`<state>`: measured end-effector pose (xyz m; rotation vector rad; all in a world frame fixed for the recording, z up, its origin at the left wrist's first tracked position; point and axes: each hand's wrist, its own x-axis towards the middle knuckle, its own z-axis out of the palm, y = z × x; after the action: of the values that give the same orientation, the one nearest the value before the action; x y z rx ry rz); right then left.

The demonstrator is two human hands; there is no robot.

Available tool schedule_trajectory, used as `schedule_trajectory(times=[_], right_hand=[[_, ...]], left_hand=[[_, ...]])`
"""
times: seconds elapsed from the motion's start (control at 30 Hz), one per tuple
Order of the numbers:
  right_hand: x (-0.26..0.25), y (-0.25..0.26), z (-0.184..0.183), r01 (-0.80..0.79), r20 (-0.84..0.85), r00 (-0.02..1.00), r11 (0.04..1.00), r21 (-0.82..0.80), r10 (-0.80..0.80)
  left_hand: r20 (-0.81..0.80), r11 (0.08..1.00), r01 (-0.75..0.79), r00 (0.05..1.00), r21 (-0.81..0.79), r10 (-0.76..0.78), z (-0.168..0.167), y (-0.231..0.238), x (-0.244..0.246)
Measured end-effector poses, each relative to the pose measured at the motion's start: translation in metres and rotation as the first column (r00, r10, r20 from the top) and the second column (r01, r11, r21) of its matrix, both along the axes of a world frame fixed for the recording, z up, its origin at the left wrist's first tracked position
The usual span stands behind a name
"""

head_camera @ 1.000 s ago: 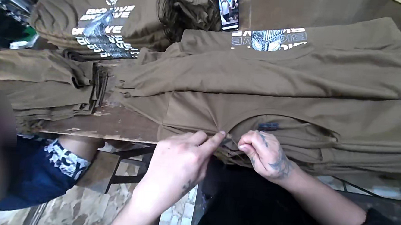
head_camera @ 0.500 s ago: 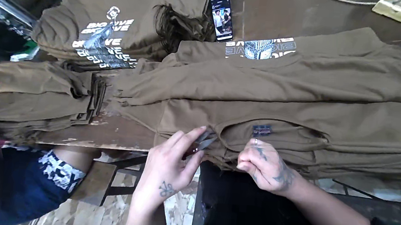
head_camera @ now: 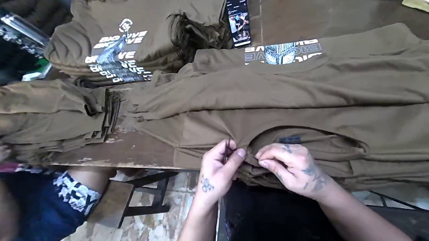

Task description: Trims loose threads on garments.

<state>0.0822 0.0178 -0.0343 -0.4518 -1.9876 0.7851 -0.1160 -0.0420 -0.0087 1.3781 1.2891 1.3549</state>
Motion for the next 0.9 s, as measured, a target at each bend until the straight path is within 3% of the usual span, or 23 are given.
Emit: schedule_trajectory(times=[0.07, 0.13, 0.17, 0.23, 0.3, 0.37, 0.47, 0.53, 0.6, 0.73, 0.8, 0.9], right_hand=[[0.002, -0.002, -0.002, 0.006, -0.016, 1.000, 1.000, -0.021, -0.006], [-0.003, -0.002, -0.004, 0.038, -0.052, 0.998, 0.999, -0.004, -0.038], [-0.004, -0.003, -0.004, 0.045, -0.071, 0.996, 0.999, -0.003, -0.045], [-0.004, -0.004, -0.004, 0.044, -0.096, 0.994, 0.999, -0.007, -0.045], [-0.002, -0.004, -0.004, 0.046, -0.104, 0.993, 0.999, -0.007, -0.046], [-0.001, -0.005, -0.005, 0.055, -0.115, 0.992, 0.998, -0.003, -0.055], [-0.002, -0.007, -0.009, 0.080, -0.151, 0.985, 0.997, 0.003, -0.078], [-0.002, -0.008, -0.011, 0.085, -0.166, 0.983, 0.996, 0.009, -0.082], [-0.003, -0.008, -0.012, 0.074, -0.175, 0.982, 0.997, 0.018, -0.069], [0.001, -0.008, -0.014, 0.000, -0.173, 0.985, 0.998, 0.062, 0.011], [0.003, -0.009, -0.015, -0.025, -0.187, 0.982, 0.997, 0.072, 0.038], [-0.001, -0.010, -0.010, 0.032, -0.127, 0.992, 0.996, 0.079, -0.021]], left_hand=[[0.212, 0.999, 0.018, 0.977, 0.034, -0.025, -0.011, -0.004, 0.002], [0.299, 0.998, 0.033, 0.953, 0.044, -0.045, -0.016, -0.005, -0.001], [0.249, 0.999, 0.029, 0.968, 0.045, -0.039, -0.016, -0.006, -0.003], [-0.141, 0.996, -0.035, 0.989, 0.077, 0.045, -0.008, -0.009, -0.009], [-0.568, 0.989, -0.047, 0.814, 0.141, 0.120, 0.006, -0.015, -0.018], [-0.767, 0.981, 0.029, 0.628, 0.191, 0.131, 0.027, -0.022, -0.022], [-0.920, 0.955, 0.211, 0.373, 0.211, 0.121, 0.060, -0.027, -0.020], [-0.967, 0.949, 0.254, 0.214, 0.189, 0.135, 0.072, -0.027, -0.014], [-0.983, 0.952, 0.259, 0.125, 0.163, 0.134, 0.075, -0.025, -0.010], [-0.980, 0.956, 0.247, 0.159, 0.157, 0.120, 0.068, -0.024, -0.014], [-0.952, 0.965, 0.196, 0.284, 0.174, 0.114, 0.060, -0.025, -0.025], [-0.823, 0.979, 0.063, 0.554, 0.193, 0.127, 0.033, -0.021, -0.044]])
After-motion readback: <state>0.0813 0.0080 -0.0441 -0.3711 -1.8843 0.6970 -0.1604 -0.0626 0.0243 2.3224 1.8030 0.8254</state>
